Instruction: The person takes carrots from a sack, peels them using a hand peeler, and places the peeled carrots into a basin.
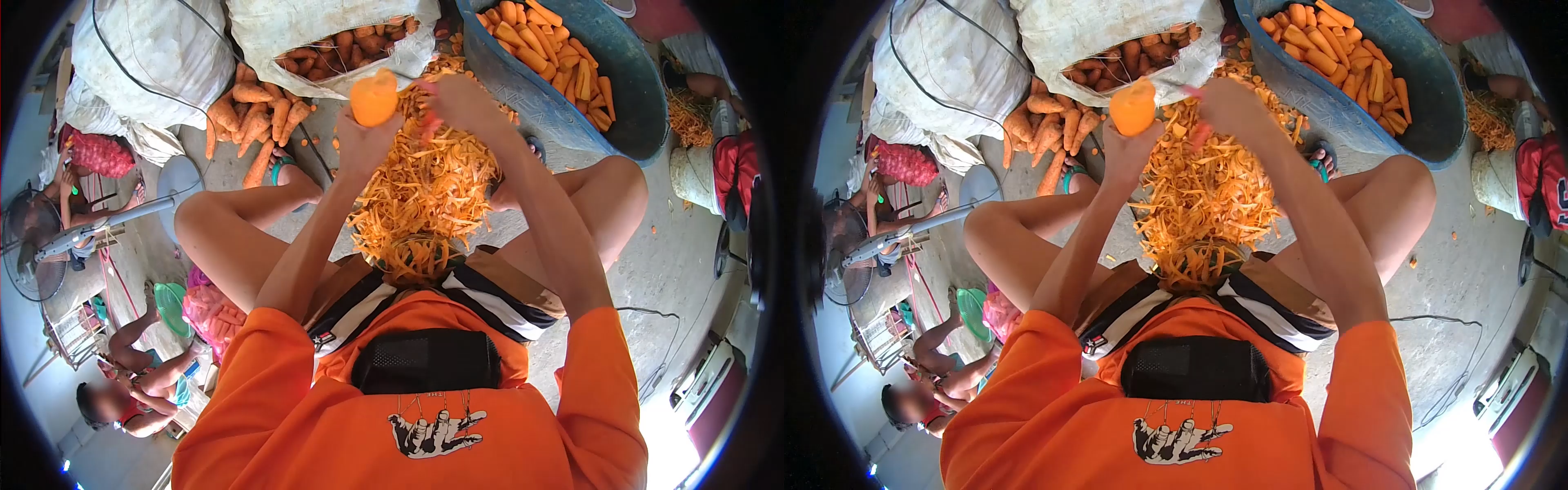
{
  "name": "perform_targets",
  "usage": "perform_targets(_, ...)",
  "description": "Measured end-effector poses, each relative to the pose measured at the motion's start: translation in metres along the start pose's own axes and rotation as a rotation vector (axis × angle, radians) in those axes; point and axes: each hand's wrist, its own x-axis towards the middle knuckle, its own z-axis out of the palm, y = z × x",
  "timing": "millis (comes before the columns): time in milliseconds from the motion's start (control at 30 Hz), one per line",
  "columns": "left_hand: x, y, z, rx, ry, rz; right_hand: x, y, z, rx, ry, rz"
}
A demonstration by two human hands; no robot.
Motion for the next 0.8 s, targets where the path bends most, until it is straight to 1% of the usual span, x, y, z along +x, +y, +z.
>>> perform_targets(33, -0.003, 0.006, 0.002, 0.007, -0.008, 0.008, 0.010, 0.036, 0.002, 0.004, -0.031, 0.100)
perform_targets(100, -0.012, 0.012, 0.004, -0.026, -0.027, 0.087, 0.017, 0.071, -0.012, -0.193, 0.006, 0.130)
perform_targets(133, -0.009, 0.007, 0.000, -0.029, -0.020, 0.090, 0.016, 0.070, -0.024, -0.198, 0.005, 0.123)
perform_targets(200, -0.004, -0.010, -0.008, -0.078, -0.126, -0.168, 0.013, 0.064, -0.053, -0.138, 0.166, 0.152)
perform_targets(233, -0.004, -0.014, -0.009, -0.080, -0.111, -0.163, 0.011, 0.059, -0.068, -0.141, 0.164, 0.137)
perform_targets(300, -0.005, -0.021, -0.006, 0.031, -0.196, -0.470, 0.001, 0.045, -0.103, -0.159, 0.270, 0.042)
perform_targets(333, -0.003, -0.029, -0.005, 0.042, -0.277, -0.527, -0.007, 0.036, -0.121, -0.155, 0.280, 0.042)
perform_targets(367, 0.003, -0.029, 0.002, 0.045, -0.277, -0.522, -0.017, 0.027, -0.139, -0.022, 0.367, 0.037)
perform_targets(400, 0.013, -0.031, 0.013, 0.076, -0.365, -0.568, -0.023, 0.020, -0.153, 0.110, 0.449, 0.029)
perform_targets(433, 0.022, -0.029, 0.027, 0.107, -0.452, -0.616, -0.027, 0.022, -0.163, 0.111, 0.448, 0.024)
perform_targets(500, 0.046, -0.012, 0.065, 0.133, -0.504, -0.420, -0.036, 0.034, -0.178, 0.295, 0.585, -0.032)
perform_targets(567, 0.066, 0.023, 0.102, -0.010, -0.507, -0.333, -0.045, 0.042, -0.187, 0.331, 0.612, 0.003)
perform_targets(600, 0.077, 0.035, 0.116, -0.012, -0.508, -0.338, -0.048, 0.044, -0.191, 0.363, 0.643, 0.038)
perform_targets(667, 0.098, 0.045, 0.136, -0.213, -0.543, -0.189, -0.051, 0.046, -0.198, 0.423, 0.649, 0.044)
perform_targets(700, 0.112, 0.033, 0.136, -0.217, -0.543, -0.196, -0.051, 0.047, -0.201, 0.484, 0.663, 0.045)
perform_targets(733, 0.129, 0.010, 0.132, -0.105, -0.506, -0.084, -0.052, 0.051, -0.206, 0.471, 0.638, 0.123)
perform_targets(767, 0.141, -0.010, 0.126, 0.008, -0.469, 0.028, -0.051, 0.052, -0.208, 0.471, 0.634, 0.130)
perform_targets(800, 0.149, -0.024, 0.111, 0.065, -0.380, -0.072, -0.050, 0.050, -0.209, 0.394, 0.653, 0.132)
